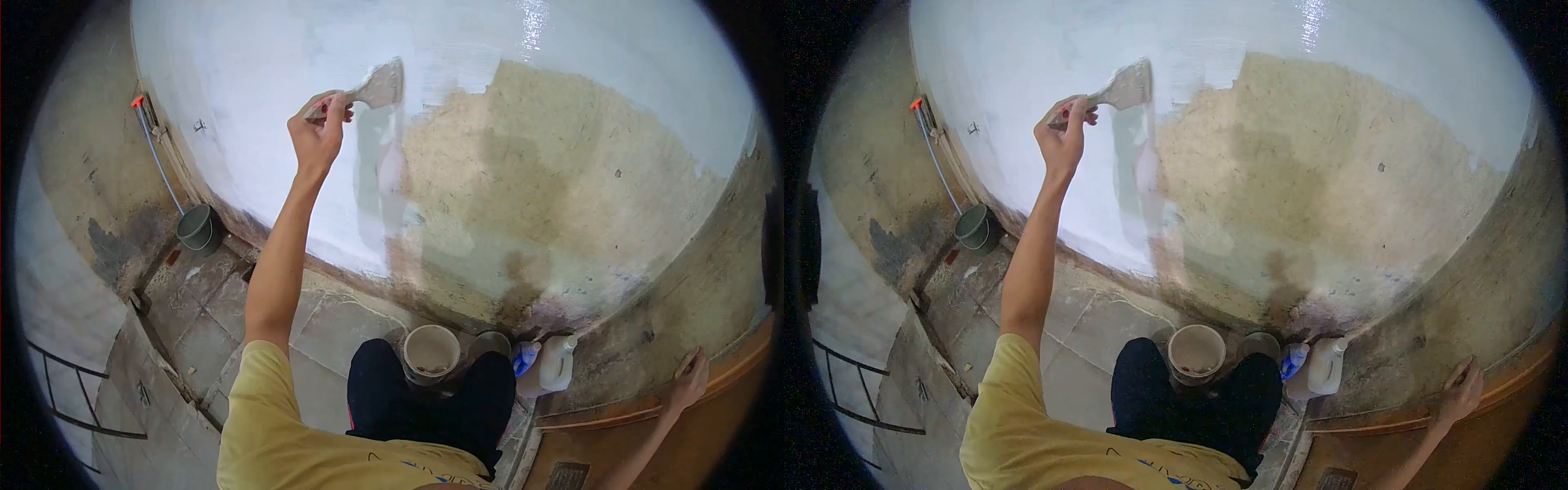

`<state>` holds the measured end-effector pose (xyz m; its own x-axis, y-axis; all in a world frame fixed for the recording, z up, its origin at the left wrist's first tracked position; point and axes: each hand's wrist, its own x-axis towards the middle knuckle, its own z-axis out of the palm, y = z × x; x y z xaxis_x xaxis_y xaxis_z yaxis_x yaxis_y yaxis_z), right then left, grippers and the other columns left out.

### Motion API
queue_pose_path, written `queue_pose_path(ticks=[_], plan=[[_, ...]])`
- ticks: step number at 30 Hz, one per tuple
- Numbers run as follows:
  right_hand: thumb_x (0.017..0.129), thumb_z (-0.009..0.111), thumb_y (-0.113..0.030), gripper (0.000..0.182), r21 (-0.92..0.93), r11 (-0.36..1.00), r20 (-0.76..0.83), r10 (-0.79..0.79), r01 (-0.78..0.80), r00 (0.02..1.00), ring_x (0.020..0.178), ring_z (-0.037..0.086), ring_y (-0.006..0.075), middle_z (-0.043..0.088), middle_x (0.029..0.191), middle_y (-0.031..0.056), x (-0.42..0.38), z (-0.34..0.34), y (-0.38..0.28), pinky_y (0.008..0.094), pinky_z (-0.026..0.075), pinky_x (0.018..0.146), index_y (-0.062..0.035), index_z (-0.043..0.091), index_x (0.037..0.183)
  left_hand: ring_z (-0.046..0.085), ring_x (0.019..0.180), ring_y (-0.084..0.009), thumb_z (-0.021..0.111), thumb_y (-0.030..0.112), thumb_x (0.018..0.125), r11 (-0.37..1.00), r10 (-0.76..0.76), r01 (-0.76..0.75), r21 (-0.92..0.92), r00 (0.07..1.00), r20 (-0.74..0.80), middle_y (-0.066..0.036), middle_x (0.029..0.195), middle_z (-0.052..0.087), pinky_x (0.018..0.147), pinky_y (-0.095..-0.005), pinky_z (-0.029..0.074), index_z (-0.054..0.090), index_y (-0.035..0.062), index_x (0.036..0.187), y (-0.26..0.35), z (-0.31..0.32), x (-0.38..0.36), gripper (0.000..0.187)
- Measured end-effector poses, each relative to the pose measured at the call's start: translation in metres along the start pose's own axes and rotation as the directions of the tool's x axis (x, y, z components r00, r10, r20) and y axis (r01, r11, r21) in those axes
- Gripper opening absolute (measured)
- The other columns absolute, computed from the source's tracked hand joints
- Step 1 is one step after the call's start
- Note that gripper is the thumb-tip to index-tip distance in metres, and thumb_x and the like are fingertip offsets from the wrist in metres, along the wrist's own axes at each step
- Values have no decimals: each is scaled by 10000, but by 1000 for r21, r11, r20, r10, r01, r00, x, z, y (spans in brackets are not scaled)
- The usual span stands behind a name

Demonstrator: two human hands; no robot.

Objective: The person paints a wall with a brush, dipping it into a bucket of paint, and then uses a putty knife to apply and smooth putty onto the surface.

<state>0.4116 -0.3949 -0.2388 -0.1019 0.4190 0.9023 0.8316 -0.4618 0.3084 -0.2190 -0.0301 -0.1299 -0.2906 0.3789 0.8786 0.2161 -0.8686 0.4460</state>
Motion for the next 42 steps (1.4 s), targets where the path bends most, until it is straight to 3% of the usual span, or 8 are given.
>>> queue_pose_path(ticks=[5, 7, 11, 13, 21, 31, 35, 42], plan=[[941, 574, -95, 131, 40, 999, -43, 20, -19, 999, 564, 532, 221, 556, 709, 102, 2, -2, -4, 336, 439, 500, 25, 614, 974, 632, 661, -138, 634, 116, 892, 983, 15, -5, -182, 998, 56, -93, 748, 663, 622, -261, 513, 664, -82, 909, 22, 43, 6, 201], [932, 582, -114, 172, -16, 1000, 35, 18, -17, 999, 611, 555, 238, 569, 763, 109, -12, 10, 16, 357, 452, 547, -1, 620, 1056, 629, 658, -136, 630, 117, 896, 974, -10, 36, -224, 993, 116, -89, 743, 662, 623, -264, 512, 659, -86, 899, 27, 56, 11, 205], [932, 581, -109, 163, -26, 998, -84, -53, 51, 995, 608, 553, 236, 566, 756, 108, -13, 15, 19, 358, 453, 551, -2, 624, 1047, 645, 672, -165, 619, 141, 910, 985, -3, 20, -172, 995, 99, -110, 764, 677, 648, -293, 527, 664, -93, 923, 9, 44, 23, 239], [932, 582, -104, 154, 37, 998, 9, -46, 46, 999, 593, 546, 234, 559, 730, 107, -12, 10, 17, 359, 447, 539, 5, 627, 1031, 625, 650, -137, 622, 134, 904, 984, -8, 21, -175, 997, 77, -90, 723, 662, 621, -272, 514, 662, -80, 899, -1, 25, 29, 218], [934, 573, -69, 118, 15, 998, -29, -55, 55, 998, 562, 529, 200, 549, 673, 98, 2, 1, 1, 336, 432, 492, 28, 625, 974, 632, 651, -157, 611, 119, 906, 996, 0, -8, -87, 996, -89, -111, 755, 670, 621, -278, 527, 663, -94, 899, -1, -14, 27, 219], [940, 565, -65, 112, 46, 998, -53, -43, 45, 998, 571, 549, 211, 567, 692, 102, 7, -8, -8, 332, 440, 505, 28, 624, 963, 625, 648, -133, 612, 115, 897, 958, 54, -23, -286, 993, 102, -96, 711, 663, 617, -266, 505, 660, -86, 852, 34, 67, 35, 212], [940, 562, -80, 124, 67, 997, -105, -24, 31, 994, 586, 550, 245, 560, 709, 122, 7, -8, -11, 363, 441, 533, 26, 626, 949, 622, 653, -129, 614, 118, 897, 989, 64, -56, -139, 997, 53, -91, 719, 665, 623, -266, 507, 665, -84, 861, 8, 31, 36, 211], [936, 575, -78, 129, 12, 1000, 17, -29, 29, 999, 600, 555, 225, 578, 713, 109, -4, -1, 3, 344, 443, 517, 24, 627, 997, 615, 662, -144, 585, 103, 921, 1000, -14, 13, -20, 998, -53, -106, 755, 662, 630, -270, 512, 661, -95, 908, -11, -45, -11, 213]])
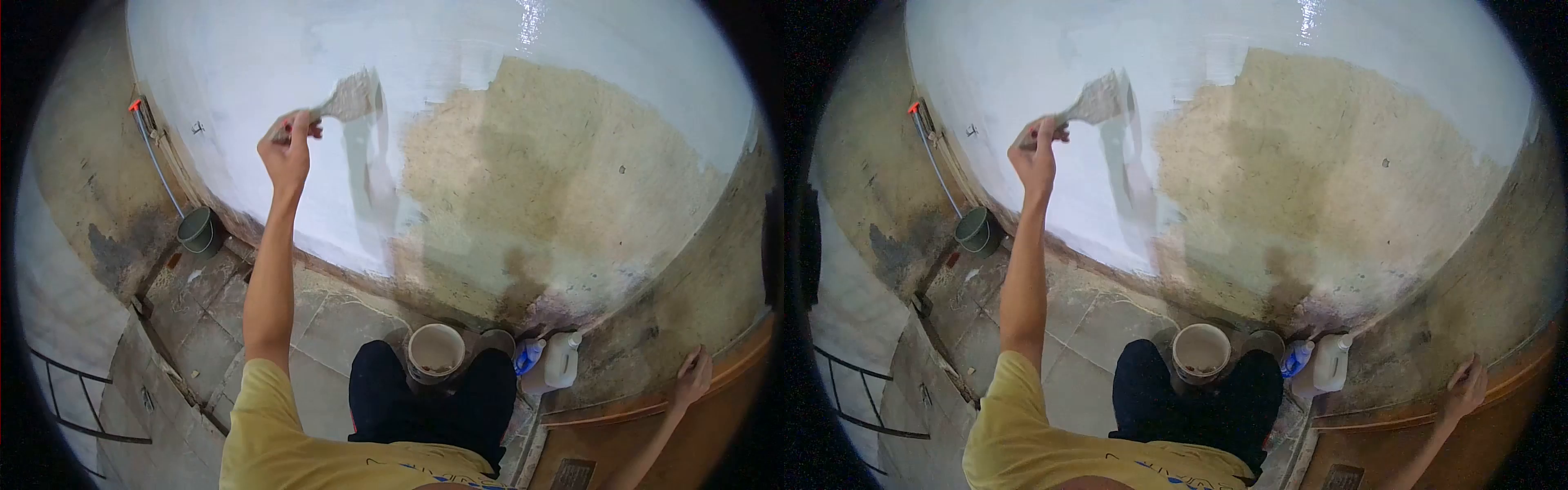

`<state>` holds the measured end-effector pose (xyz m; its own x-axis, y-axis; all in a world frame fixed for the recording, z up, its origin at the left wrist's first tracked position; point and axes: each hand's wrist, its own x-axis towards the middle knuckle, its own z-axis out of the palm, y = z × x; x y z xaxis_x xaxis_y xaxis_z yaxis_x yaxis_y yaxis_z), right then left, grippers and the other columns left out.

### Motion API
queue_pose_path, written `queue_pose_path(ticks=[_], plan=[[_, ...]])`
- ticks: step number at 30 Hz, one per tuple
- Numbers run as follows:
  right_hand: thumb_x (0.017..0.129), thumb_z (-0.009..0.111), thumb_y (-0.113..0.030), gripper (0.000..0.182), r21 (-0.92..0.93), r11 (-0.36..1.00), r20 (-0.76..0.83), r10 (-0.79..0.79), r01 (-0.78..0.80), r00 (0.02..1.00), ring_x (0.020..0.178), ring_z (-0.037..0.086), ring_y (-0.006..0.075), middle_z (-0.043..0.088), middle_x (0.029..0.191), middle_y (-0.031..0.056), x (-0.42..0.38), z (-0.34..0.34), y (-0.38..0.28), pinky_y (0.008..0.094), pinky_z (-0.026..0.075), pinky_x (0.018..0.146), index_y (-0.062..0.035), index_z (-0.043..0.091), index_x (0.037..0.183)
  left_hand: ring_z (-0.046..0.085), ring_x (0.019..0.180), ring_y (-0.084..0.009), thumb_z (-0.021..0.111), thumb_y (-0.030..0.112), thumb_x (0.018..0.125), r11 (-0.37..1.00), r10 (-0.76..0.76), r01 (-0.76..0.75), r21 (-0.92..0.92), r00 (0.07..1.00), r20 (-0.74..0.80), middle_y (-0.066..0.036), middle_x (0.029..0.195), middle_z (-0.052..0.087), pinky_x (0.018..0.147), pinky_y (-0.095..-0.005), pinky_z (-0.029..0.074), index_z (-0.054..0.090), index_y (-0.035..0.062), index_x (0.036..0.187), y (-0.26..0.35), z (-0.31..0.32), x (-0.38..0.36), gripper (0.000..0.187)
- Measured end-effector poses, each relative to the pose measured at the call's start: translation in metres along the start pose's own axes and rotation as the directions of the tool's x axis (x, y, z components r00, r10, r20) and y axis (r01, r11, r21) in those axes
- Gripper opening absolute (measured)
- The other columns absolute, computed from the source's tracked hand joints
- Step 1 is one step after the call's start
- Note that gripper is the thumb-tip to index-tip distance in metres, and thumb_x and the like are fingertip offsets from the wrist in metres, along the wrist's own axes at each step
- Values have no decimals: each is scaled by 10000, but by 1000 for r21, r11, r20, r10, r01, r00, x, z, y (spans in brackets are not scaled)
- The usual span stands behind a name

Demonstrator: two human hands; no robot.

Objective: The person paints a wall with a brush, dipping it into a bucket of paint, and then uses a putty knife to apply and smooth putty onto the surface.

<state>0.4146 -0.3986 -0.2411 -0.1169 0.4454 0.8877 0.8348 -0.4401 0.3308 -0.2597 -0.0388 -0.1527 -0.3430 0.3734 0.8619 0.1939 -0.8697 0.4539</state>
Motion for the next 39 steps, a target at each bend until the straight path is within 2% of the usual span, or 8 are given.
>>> queue_pose_path(ticks=[5, 10, 12, 18, 23, 24, 29, 39], plan=[[936, 577, -77, 131, -57, 993, -112, -111, 105, 987, 596, 569, 221, 605, 733, 112, 5, 2, 0, 348, 461, 530, 28, 640, 984, 599, 655, -112, 614, 99, 912, 969, -244, 237, 64, 958, 150, -79, 733, 665, 603, -253, 485, 698, -66, 857, -5, -1, -96, 193], [923, 582, -51, 111, -37, 999, 5, -25, 25, 1000, 611, 592, 227, 627, 749, 115, 3, -2, -2, 338, 477, 533, 28, 652, 956, 516, 568, -67, 611, 155, 904, 841, -541, 466, 276, 711, 449, -48, 570, 588, 537, -251, 418, 639, -20, 694, -42, 6, -256, 275], [923, 581, -50, 105, -48, 998, 20, -38, 39, 999, 605, 587, 226, 623, 738, 111, 0, -2, 2, 338, 474, 532, 28, 649, 941, 508, 531, -88, 613, 163, 897, 833, -554, 407, 376, 615, 561, -95, 554, 569, 508, -277, 406, 630, -25, 707, -56, 4, -315, 268], [927, 581, -57, 106, -26, 999, 8, -38, 38, 999, 595, 569, 224, 610, 730, 106, -4, -2, 5, 339, 468, 542, 23, 646, 955, 507, 500, -127, 624, 220, 885, 713, -687, 561, 422, 438, 579, -117, 541, 544, 507, -326, 412, 606, -13, 697, -58, -7, -419, 300], [925, 579, -42, 102, 51, 998, -20, -41, 42, 999, 600, 580, 218, 607, 707, 103, 7, -5, -5, 332, 469, 536, 38, 642, 933, 545, 570, -91, 589, 170, 914, 731, -663, 605, 315, 524, 534, -29, 587, 594, 531, -284, 428, 616, -5, 671, -24, 31, -298, 300], [922, 584, -40, 94, 68, 997, -15, -48, 48, 999, 599, 579, 219, 607, 711, 108, 5, -6, -3, 333, 470, 536, 37, 639, 927, 553, 593, -97, 573, 112, 919, 829, -513, 552, 88, 689, 512, -24, 630, 612, 552, -259, 437, 606, -3, 657, -29, 44, -272, 288], [913, 593, -29, 80, 47, 999, 54, -3, 0, 999, 601, 583, 228, 619, 737, 123, 0, -5, 4, 340, 472, 533, 38, 633, 925, 606, 653, -148, 578, 72, 928, 930, -113, 204, -306, 950, 293, -100, 704, 633, 647, -299, 517, 636, -82, 782, -8, 101, -100, 220], [902, 589, -20, 87, 43, 998, 23, -49, 48, 999, 639, 628, 256, 647, 777, 147, 2, -4, 3, 339, 486, 539, 57, 630, 904, 615, 670, -224, 592, 98, 918, 909, -5, 97, -406, 975, 223, -195, 834, 655, 697, -367, 527, 610, -139, 955, 12, 128, 16, 240]])
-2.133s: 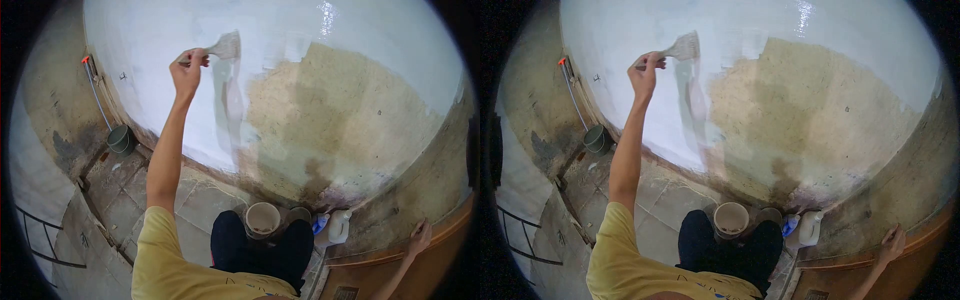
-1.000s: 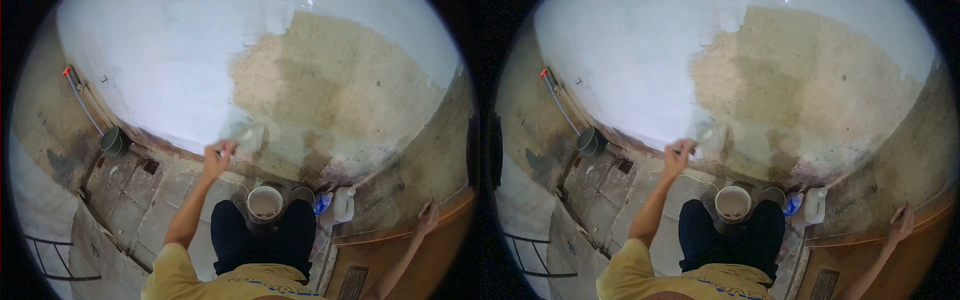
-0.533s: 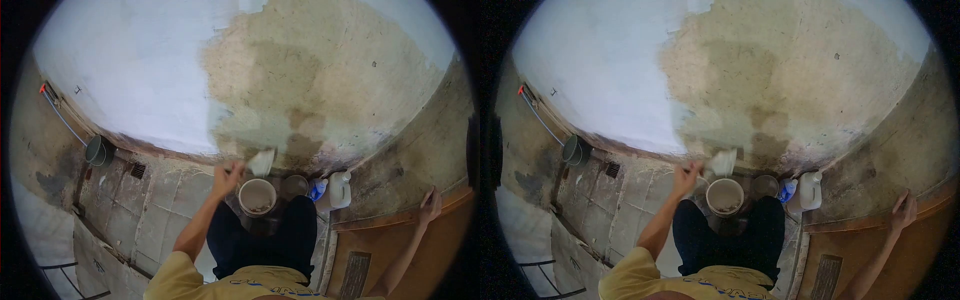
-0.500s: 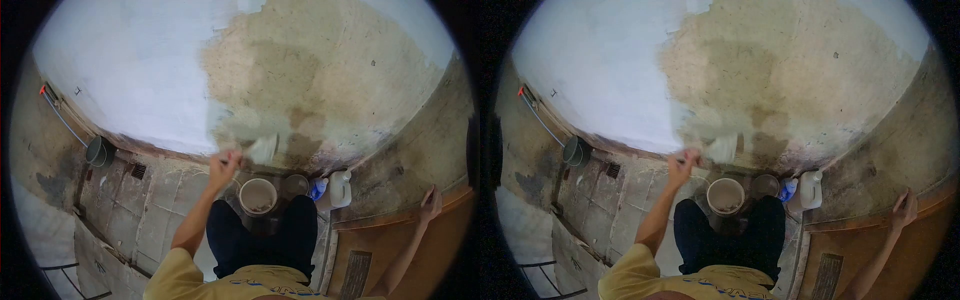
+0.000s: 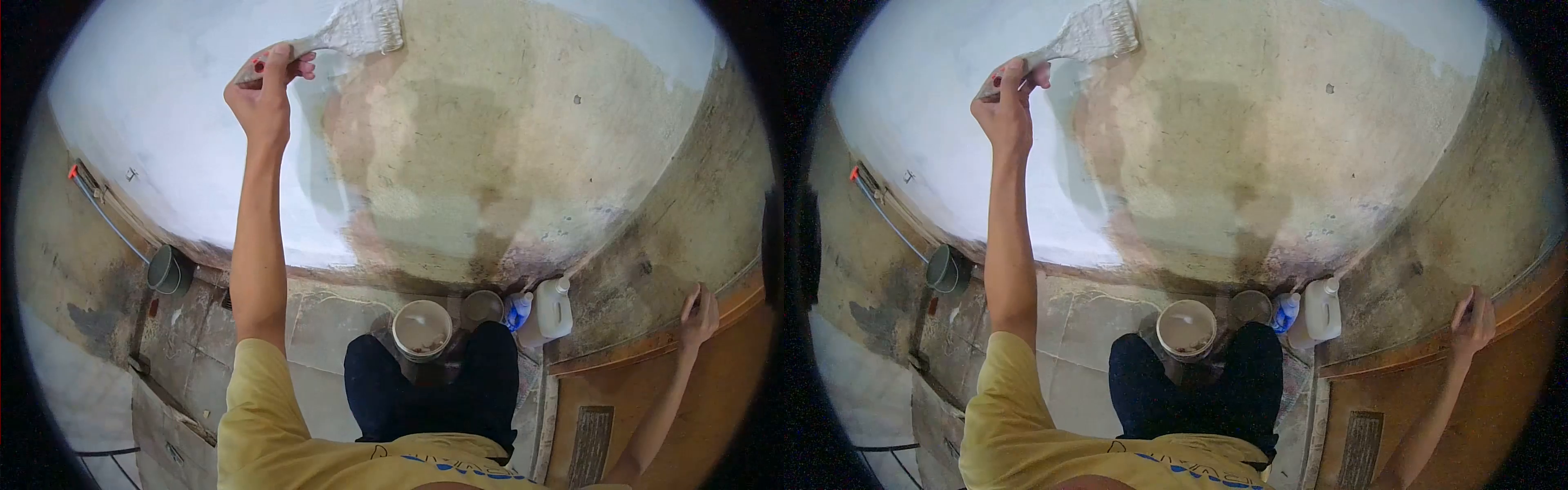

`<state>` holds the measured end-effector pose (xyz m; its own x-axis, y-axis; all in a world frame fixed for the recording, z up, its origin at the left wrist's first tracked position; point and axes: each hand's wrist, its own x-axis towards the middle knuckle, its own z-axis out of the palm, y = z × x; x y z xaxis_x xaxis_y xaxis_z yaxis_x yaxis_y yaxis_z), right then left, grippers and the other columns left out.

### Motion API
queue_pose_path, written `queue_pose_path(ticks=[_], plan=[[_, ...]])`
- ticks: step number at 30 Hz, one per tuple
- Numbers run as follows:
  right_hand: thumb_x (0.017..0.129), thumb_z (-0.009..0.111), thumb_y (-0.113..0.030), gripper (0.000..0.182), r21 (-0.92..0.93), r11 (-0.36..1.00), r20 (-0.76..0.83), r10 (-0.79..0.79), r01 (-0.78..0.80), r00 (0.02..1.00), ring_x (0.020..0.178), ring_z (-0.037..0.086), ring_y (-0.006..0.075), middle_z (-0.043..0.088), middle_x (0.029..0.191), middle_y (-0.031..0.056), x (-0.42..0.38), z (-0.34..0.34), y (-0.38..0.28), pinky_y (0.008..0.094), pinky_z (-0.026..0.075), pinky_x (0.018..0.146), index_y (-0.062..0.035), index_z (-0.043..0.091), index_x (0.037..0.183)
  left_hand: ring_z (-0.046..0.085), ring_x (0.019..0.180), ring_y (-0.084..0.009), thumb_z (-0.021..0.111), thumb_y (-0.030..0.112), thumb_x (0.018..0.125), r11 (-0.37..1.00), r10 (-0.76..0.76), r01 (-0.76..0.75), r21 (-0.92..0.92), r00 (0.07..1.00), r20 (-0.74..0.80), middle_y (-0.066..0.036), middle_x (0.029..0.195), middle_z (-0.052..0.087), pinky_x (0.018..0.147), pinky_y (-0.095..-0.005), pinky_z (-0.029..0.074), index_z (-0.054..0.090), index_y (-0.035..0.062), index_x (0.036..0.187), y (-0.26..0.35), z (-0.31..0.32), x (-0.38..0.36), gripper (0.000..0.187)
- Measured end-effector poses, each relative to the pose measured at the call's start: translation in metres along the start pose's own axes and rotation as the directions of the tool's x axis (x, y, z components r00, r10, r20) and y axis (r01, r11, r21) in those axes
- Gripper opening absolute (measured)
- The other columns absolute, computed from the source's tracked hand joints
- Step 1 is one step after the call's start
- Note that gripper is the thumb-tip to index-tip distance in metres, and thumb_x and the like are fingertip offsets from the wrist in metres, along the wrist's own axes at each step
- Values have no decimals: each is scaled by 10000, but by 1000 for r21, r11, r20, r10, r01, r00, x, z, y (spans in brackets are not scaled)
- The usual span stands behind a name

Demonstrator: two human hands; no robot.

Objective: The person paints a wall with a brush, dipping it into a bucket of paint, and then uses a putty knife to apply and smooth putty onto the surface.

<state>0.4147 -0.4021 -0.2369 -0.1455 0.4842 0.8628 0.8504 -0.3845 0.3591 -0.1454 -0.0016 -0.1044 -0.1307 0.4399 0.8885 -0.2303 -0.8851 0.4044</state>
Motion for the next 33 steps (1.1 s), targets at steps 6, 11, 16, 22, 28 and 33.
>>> queue_pose_path(ticks=[6, 11, 16, 22, 28, 33], plan=[[911, 593, -44, 91, -12, 1000, -30, 23, -24, 999, 602, 596, 233, 627, 731, 127, 1, 0, -4, 335, 466, 529, 32, 644, 908, 656, 659, -215, 631, 121, 894, 1000, 10, -11, 7, 999, 39, -164, 771, 664, 657, -341, 557, 639, -118, 911, -1, 4, 13, 239], [911, 601, -48, 91, -24, 1000, -68, -18, 17, 998, 583, 575, 225, 615, 712, 117, 4, 0, -3, 344, 459, 523, 25, 656, 918, 659, 667, -212, 626, 119, 896, 999, 24, -26, 32, 998, 53, -170, 779, 672, 661, -330, 555, 638, -126, 926, 1, 1, 15, 248], [926, 575, -54, 101, -44, 997, -66, -59, 56, 996, 599, 584, 247, 609, 708, 112, 12, -5, -11, 350, 456, 529, 24, 638, 915, 660, 679, -213, 621, 119, 902, 992, 51, -53, 114, 999, 18, -173, 788, 673, 658, -332, 550, 637, -130, 946, 2, -24, 17, 254], [926, 574, -51, 93, -49, 998, -8, -40, 39, 999, 572, 564, 222, 597, 687, 101, 10, -4, -10, 355, 441, 511, 19, 635, 929, 659, 688, -207, 614, 121, 911, 984, 48, -46, 169, 999, -8, -166, 799, 676, 670, -335, 550, 639, -127, 958, 5, -67, 19, 253], [925, 575, -51, 83, 2, 1000, -3, -16, 16, 1000, 547, 545, 208, 587, 682, 100, 5, -1, -5, 344, 433, 495, 5, 635, 934, 662, 698, -208, 610, 122, 912, 947, 77, -45, 317, 993, -89, -165, 807, 680, 672, -339, 563, 653, -118, 955, 7, -118, 19, 247], [929, 576, -57, 88, 84, 996, 2, 41, -41, 999, 540, 534, 197, 580, 675, 98, 6, -2, -7, 333, 424, 487, 8, 634, 936, 663, 695, -207, 618, 120, 908, 951, 87, -44, 306, 988, -128, -168, 799, 683, 660, -344, 564, 654, -119, 963, 25, -121, 12, 247]])
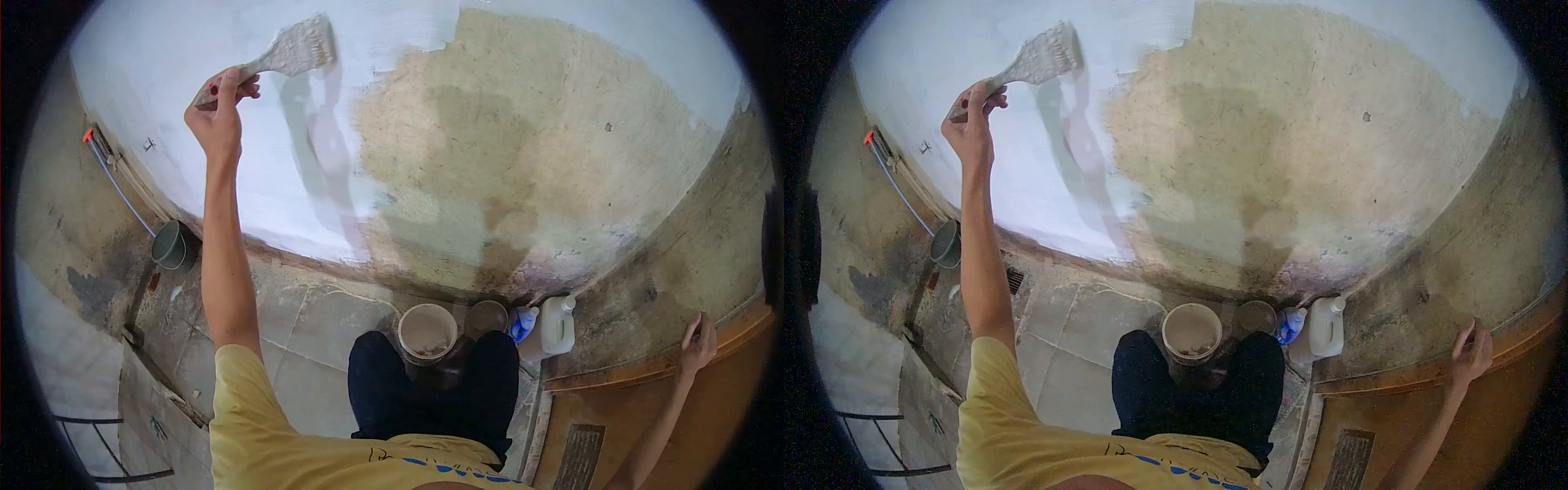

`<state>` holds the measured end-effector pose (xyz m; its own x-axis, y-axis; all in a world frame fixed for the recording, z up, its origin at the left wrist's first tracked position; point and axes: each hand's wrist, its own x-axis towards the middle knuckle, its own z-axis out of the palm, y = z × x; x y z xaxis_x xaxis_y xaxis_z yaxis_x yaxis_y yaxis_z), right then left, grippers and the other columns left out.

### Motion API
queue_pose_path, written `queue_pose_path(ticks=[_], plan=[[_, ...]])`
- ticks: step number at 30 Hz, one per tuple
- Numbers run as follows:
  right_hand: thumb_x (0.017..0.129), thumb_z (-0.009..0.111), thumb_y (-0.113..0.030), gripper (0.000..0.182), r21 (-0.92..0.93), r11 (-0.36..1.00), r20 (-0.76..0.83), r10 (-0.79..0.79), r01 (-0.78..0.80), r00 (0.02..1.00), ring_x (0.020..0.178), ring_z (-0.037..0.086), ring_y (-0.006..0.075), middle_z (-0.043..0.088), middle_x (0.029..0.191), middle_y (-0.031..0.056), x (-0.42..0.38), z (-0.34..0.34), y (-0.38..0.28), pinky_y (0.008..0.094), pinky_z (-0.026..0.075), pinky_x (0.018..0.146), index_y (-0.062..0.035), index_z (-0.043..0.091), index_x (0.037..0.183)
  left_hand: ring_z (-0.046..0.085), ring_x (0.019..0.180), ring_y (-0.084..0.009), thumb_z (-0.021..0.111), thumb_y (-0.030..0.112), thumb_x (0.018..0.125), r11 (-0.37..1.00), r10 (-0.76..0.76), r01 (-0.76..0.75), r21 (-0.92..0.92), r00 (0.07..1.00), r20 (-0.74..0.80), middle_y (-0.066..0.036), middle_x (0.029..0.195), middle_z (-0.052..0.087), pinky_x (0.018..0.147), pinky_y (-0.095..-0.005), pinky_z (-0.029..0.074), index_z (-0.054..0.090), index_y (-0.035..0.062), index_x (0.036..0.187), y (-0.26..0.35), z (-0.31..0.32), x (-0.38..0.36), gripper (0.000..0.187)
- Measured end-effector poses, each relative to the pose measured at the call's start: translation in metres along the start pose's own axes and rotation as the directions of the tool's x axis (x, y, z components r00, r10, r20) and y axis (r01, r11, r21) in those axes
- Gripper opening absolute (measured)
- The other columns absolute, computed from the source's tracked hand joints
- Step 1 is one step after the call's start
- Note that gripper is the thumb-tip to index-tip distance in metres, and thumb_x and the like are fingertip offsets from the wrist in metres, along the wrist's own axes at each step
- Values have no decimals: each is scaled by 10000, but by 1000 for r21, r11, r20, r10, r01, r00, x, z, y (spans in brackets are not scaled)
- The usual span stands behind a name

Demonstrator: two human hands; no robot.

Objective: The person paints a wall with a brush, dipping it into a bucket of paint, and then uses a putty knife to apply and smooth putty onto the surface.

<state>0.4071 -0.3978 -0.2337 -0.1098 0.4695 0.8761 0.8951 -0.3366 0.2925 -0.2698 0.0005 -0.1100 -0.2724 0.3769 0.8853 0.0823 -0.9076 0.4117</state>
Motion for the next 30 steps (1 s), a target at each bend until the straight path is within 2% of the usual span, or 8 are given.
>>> queue_pose_path(ticks=[8, 10, 12, 16, 20, 23, 28, 30], plan=[[913, 589, -51, 98, 0, 1000, -13, -25, 25, 1000, 545, 509, 219, 566, 684, 108, -2, 3, 6, 330, 416, 504, 14, 641, 967, 655, 688, -203, 628, 123, 900, 989, 39, -11, -146, 981, 191, -158, 806, 679, 672, -324, 549, 649, -117, 959, 28, 101, -18, 248], [919, 597, -74, 105, -76, 994, -31, -81, 78, 996, 556, 557, 215, 596, 675, 103, 1, 2, 3, 333, 444, 507, 22, 640, 914, 653, 680, -198, 634, 125, 897, 987, 46, -11, -161, 976, 212, -156, 792, 680, 675, -319, 548, 651, -117, 953, 29, 122, -21, 249], [918, 599, -74, 107, -104, 991, -22, -89, 86, 996, 557, 560, 218, 600, 674, 103, -1, 2, 4, 336, 446, 507, 24, 640, 912, 630, 641, -149, 628, 127, 899, 974, 80, -30, -225, 973, 215, -104, 723, 673, 628, -272, 518, 675, -89, 862, 31, 136, -23, 224], [913, 604, -72, 103, -113, 992, 41, -45, 49, 998, 579, 583, 227, 619, 699, 104, 4, -4, -4, 345, 456, 512, 24, 639, 927, 630, 634, -151, 628, 122, 897, 973, 37, 9, -231, 980, 195, -102, 710, 668, 624, -272, 516, 675, -89, 861, 33, 135, -19, 219], [910, 603, -69, 105, -110, 988, -45, -113, 108, 993, 594, 596, 227, 630, 726, 104, 1, -1, -1, 342, 459, 510, 26, 637, 938, 633, 639, -155, 623, 119, 901, 982, 30, -3, -187, 989, 146, -111, 723, 670, 624, -272, 522, 673, -96, 871, 21, 111, -11, 223], [910, 602, -68, 107, -144, 988, 71, -38, 48, 997, 615, 609, 228, 638, 750, 113, -3, -2, 3, 338, 464, 516, 27, 638, 943, 640, 647, -164, 622, 120, 900, 991, 22, -7, -136, 994, 103, -119, 746, 674, 633, -287, 536, 671, -100, 886, 12, 84, -6, 226], [911, 599, -56, 102, -73, 987, -111, -153, 146, 982, 561, 555, 214, 592, 692, 104, 12, -3, -9, 337, 431, 488, 35, 629, 943, 656, 672, -187, 627, 113, 894, 993, -52, 48, -111, 998, -31, -149, 766, 671, 641, -325, 558, 649, -119, 904, -5, 30, -1, 233], [913, 596, -55, 99, -69, 992, -72, -112, 107, 991, 549, 539, 209, 578, 677, 99, 8, -3, -7, 338, 423, 483, 35, 628, 937, 655, 670, -190, 626, 116, 895, 992, -56, 49, -116, 997, -53, -152, 768, 670, 640, -326, 559, 647, -121, 906, -4, 22, -3, 238]])
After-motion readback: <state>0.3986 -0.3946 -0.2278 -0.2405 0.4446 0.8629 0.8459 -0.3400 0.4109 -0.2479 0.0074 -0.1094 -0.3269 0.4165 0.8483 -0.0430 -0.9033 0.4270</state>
